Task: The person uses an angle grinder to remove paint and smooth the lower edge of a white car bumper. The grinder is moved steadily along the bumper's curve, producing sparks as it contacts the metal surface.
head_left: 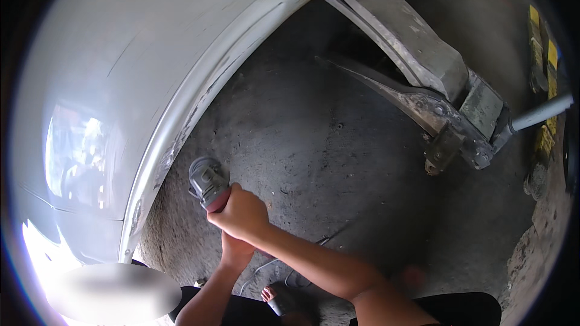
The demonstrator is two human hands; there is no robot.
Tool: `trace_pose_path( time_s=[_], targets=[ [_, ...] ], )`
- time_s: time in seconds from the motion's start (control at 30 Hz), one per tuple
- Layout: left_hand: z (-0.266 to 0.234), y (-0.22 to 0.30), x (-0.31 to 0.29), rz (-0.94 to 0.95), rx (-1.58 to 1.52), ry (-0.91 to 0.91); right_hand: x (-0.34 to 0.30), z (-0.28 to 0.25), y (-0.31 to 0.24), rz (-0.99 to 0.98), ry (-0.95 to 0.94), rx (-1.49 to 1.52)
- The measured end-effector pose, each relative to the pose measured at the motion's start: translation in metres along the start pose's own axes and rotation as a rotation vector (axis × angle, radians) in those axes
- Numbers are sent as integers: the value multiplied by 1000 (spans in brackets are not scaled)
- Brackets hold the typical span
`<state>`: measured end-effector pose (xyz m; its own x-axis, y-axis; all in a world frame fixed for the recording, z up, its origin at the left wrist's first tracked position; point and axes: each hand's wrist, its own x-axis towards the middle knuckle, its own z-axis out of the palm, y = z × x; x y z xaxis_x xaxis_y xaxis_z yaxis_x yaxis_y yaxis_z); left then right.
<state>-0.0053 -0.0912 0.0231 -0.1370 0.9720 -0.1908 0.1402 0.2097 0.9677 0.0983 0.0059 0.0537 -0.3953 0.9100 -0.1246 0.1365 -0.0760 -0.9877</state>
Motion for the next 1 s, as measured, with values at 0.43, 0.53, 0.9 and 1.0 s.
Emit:
trace_pose_path(
  time_s=[0.43, 0.53, 0.9, 1.0],
  targets=[
    [22, 13, 14, 80, -50, 68, 7, -24, -9, 82, -3, -5],
    [14, 13, 23, 161, 183, 47, 12, -21, -11, 45, 29, 7],
    [1, 9, 28, 73, 85, 120, 15, -2, -12, -89, 175, 79],
    [-1, 9, 33, 117, 130, 119, 17, 5, -9, -111, 196, 88]
  ],
)
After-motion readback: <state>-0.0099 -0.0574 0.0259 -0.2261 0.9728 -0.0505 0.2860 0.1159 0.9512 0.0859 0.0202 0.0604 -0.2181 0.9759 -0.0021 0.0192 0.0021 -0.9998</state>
